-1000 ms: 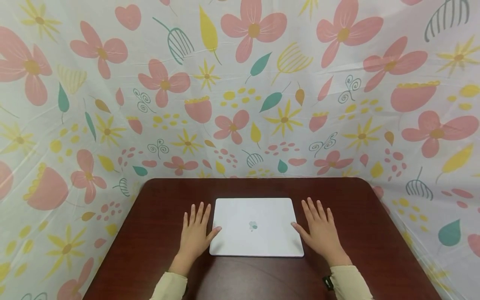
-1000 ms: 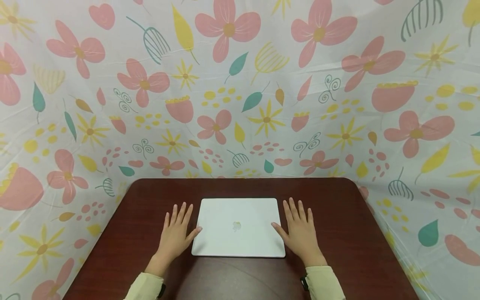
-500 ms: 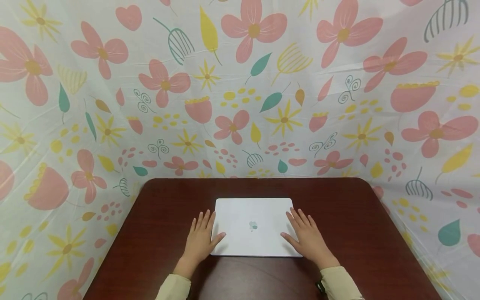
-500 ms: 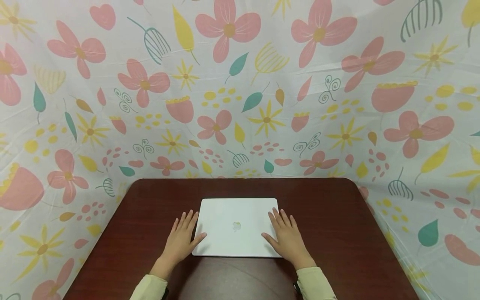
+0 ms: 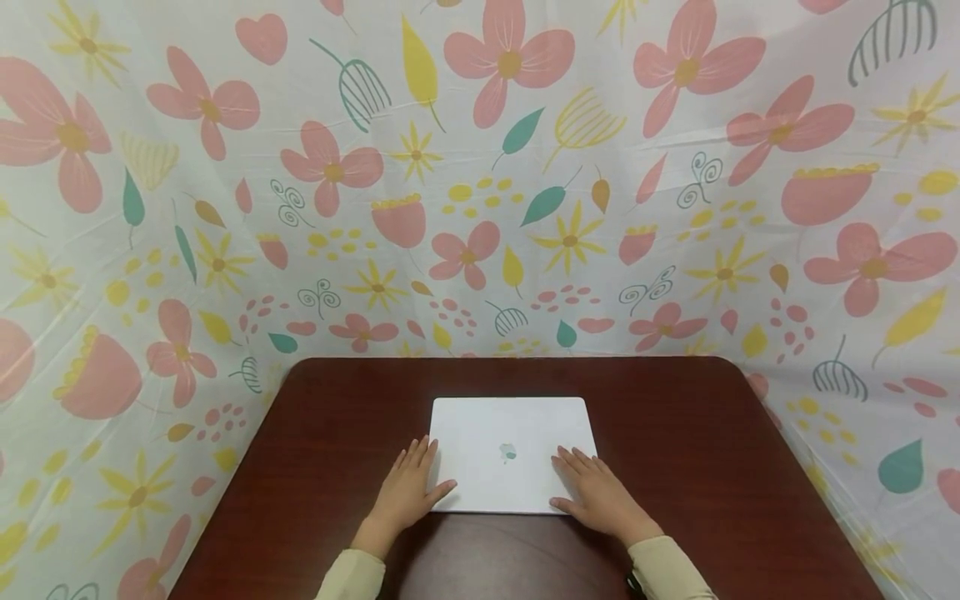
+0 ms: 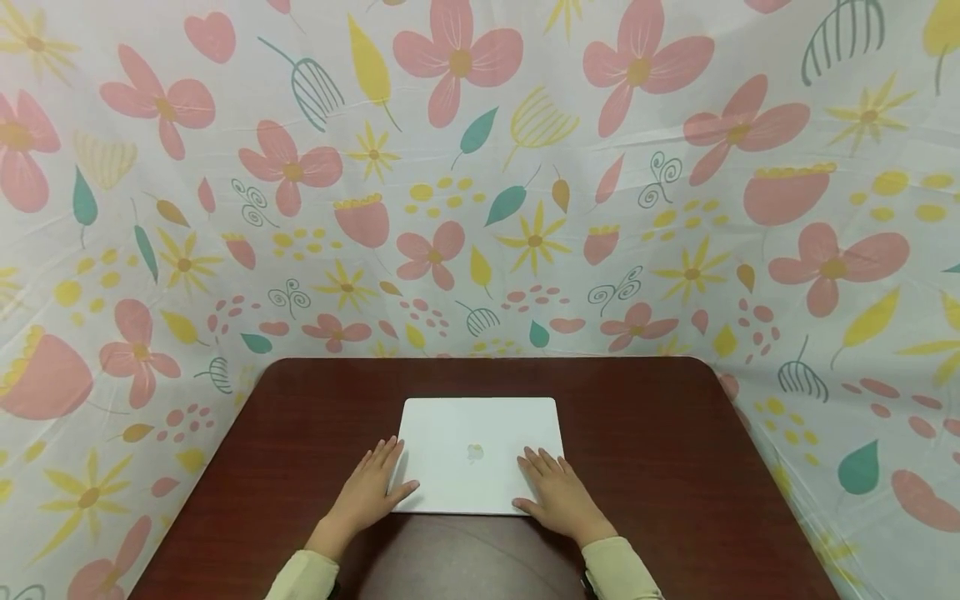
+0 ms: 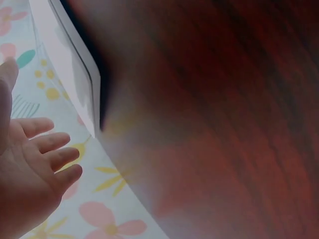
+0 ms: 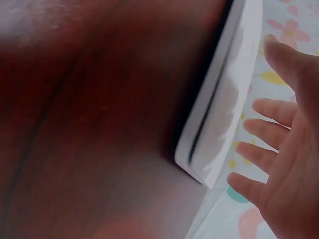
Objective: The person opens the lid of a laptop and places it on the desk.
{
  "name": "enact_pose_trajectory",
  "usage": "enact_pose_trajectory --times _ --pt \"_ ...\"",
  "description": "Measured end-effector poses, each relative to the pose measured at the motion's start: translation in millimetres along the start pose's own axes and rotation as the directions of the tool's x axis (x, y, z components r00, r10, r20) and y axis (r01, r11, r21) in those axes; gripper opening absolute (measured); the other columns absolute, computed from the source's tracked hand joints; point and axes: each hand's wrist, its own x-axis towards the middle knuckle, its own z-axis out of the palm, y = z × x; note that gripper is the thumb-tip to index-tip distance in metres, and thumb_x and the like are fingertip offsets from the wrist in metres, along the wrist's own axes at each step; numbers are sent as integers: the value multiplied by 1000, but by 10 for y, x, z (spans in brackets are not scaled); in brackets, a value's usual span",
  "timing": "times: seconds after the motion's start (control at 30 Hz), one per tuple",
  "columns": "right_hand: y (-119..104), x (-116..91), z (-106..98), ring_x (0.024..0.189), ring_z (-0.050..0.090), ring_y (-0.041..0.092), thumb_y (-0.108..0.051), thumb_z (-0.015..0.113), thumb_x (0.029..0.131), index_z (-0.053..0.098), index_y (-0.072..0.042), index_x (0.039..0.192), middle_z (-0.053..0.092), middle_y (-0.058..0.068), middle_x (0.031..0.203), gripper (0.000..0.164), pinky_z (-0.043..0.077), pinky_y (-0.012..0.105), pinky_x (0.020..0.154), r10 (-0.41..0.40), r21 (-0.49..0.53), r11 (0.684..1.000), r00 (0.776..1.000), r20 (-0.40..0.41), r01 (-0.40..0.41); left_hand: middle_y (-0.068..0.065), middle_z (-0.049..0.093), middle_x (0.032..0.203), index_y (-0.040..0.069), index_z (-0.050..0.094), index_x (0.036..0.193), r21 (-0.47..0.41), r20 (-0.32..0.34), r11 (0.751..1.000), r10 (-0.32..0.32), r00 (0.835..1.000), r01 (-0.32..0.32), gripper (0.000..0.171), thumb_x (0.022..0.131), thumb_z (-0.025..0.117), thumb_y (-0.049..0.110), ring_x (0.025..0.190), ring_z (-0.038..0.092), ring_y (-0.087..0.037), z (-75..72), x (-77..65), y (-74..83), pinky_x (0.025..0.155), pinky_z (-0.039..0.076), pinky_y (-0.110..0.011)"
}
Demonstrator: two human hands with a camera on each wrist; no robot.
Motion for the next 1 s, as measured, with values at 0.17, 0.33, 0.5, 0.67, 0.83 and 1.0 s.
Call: enact_pose_trajectory --times 0.17,0.33,0.5,0.67,0.83,1.0 --pt "18 -35 41 129 44 41 -45 67 87 53 0 134 47 20 142 67 36 60 102 -39 -24 999 998 46 40 -25 36 148 -7 39 142 -39 53 999 -13 999 15 80 91 56 53 137 33 -41 26 -21 -21 111 29 -53" --pt "71 -82 48 125 48 41 -43 70 84 55 1 132 50 20 139 66 42 59 98 -112 -48 993 994 -12 111 -27 38 146 -9 39 141 -47 78 999 1 997 3 82 92 55 53 136 35 -42 50 -31 -43 110 30 -53" --pt "169 -142 30 122 51 40 -41 74 81 57 1 131 52 20 137 67 45 57 94 -178 -63 983 983 -50 175 -28 39 145 -11 39 141 -44 92 999 19 996 -15 81 92 55 52 135 36 -43 49 -33 -61 110 31 -53" --pt "261 -207 -19 119 55 36 -36 78 78 58 -1 130 54 18 135 66 48 54 92 -230 -97 970 971 -64 223 -28 40 144 -11 38 141 -36 103 999 26 994 -22 81 93 55 52 134 37 -43 23 -42 -84 110 32 -51" --pt "332 -271 -56 116 57 36 -28 80 75 58 0 129 56 20 133 64 49 53 90 -285 -123 954 955 -82 274 -27 40 145 -10 38 142 -45 115 999 13 993 -8 82 92 54 54 135 36 -41 20 -41 -114 111 31 -50" --pt "379 -333 -88 116 57 34 -21 80 74 58 1 129 56 20 132 64 50 52 88 -321 -134 942 944 -81 309 -25 39 146 -8 37 143 -61 132 998 0 991 8 82 92 55 54 137 35 -39 40 -39 -126 112 30 -50"
